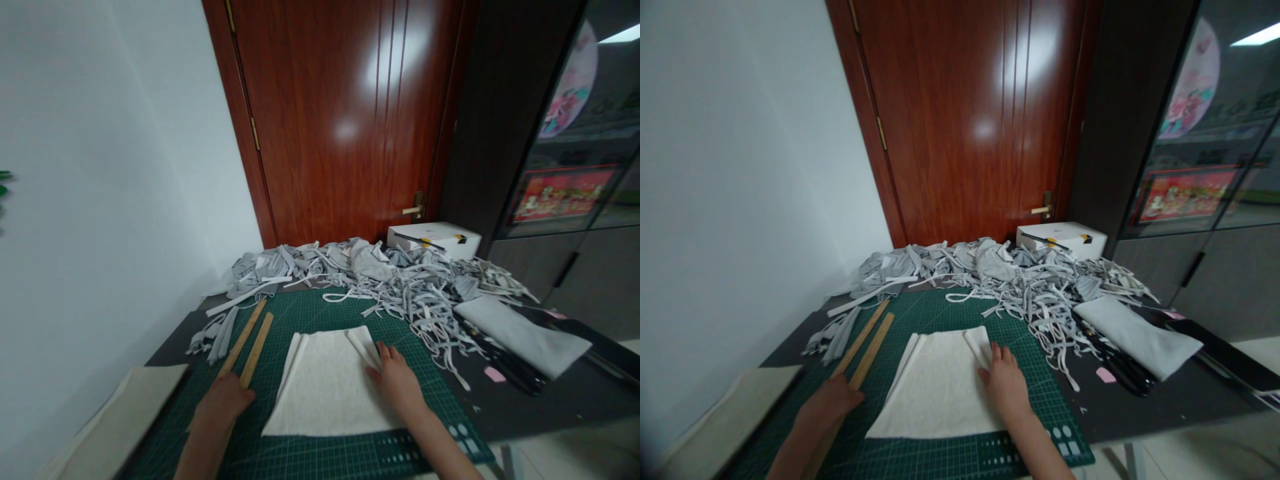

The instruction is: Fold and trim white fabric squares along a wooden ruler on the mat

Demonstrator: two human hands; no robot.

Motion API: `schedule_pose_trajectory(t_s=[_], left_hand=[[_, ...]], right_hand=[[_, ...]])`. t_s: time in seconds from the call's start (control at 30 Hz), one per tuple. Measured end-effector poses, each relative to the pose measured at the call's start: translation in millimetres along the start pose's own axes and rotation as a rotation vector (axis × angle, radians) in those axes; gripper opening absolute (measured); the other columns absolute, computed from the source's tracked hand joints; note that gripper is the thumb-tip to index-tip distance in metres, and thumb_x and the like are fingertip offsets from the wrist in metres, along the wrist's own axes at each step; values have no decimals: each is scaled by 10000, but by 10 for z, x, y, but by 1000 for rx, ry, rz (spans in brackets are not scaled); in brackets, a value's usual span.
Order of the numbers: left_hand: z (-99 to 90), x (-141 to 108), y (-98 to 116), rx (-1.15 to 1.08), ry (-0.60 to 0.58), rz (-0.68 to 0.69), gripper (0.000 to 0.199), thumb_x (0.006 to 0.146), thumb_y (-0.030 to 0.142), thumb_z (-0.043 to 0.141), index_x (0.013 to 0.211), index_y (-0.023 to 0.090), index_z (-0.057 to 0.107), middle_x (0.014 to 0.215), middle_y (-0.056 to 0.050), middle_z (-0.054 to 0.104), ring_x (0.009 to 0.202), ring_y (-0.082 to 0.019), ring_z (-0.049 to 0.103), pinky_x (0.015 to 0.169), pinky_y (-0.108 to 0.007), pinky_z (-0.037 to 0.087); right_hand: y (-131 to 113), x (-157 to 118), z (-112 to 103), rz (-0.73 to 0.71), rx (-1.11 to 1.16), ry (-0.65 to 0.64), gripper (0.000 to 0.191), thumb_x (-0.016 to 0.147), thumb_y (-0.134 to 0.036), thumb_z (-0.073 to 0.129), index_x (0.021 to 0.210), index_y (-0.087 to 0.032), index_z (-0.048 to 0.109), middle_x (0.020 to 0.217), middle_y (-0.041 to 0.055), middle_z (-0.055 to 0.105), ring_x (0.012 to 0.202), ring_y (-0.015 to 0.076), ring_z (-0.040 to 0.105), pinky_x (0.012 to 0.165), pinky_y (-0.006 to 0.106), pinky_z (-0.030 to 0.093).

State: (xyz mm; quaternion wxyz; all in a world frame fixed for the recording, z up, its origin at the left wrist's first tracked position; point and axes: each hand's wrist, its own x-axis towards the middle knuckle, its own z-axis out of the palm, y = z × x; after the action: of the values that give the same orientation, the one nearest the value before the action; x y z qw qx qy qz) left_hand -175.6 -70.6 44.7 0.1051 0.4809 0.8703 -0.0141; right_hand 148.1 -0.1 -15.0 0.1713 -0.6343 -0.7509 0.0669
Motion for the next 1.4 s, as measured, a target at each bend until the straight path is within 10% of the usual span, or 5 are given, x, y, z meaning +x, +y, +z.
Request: schedule_pose_trajectory(t_s=[0.27, 0.57, 0.83, 1.1, 1.4], left_hand=[[-198, -402, 565, -616, 194, 230, 523, 838, 233, 441, 1331, 118, 314, 669, 9, 628, 610, -175, 638, 561, -261, 464], [459, -588, 1801, -1202, -215, 464, 495, 754, 403, 550, 1163, 147, 436, 686, 29, 560, 475, -96, 525, 455, -222, 413], [225, -618, 1473, -963, -518, 695, 473, 754, 417, 609, 1135, 142, 556, 731, -23, 674, 654, -160, 633, 617, -263, 480], [453, -297, 972, -434, 129, 670, 437, 879, 320, 364, 1242, 192, 571, 1346, -61, 526, 1283, -208, 425, 1105, -389, 280], [646, -475, 867, 157, 230, 546, 488, 916, 256, 309, 1399, 279, 380, 1494, -25, 313, 1390, -299, 199, 1055, -561, 255]], right_hand=[[41, -9, -22, -89, -3, 23, 435, 894, -196, 425, 1327, -178, 452, 1093, 114, 590, 999, 213, 563, 811, 282, 453], [72, -118, -77, -219, -98, 199, 541, 836, -79, 458, 1336, -285, 458, 1300, 112, 505, 1122, 248, 503, 890, 348, 433], [74, -33, -386, -693, -96, 257, 310, 896, -157, 467, 1160, -266, 587, 1332, 51, 523, 1303, 257, 349, 1084, 477, 224], [-383, -374, -480, -165, -57, 11, 616, 785, 62, 301, 1369, -124, 366, 1066, 142, 626, 740, 183, 662, 589, 259, 493], [-1133, -310, 205, -113, 39, 31, 440, 845, -57, 421, 1278, -77, 497, 1152, 205, 575, 1008, 280, 563, 777, 410, 514]])
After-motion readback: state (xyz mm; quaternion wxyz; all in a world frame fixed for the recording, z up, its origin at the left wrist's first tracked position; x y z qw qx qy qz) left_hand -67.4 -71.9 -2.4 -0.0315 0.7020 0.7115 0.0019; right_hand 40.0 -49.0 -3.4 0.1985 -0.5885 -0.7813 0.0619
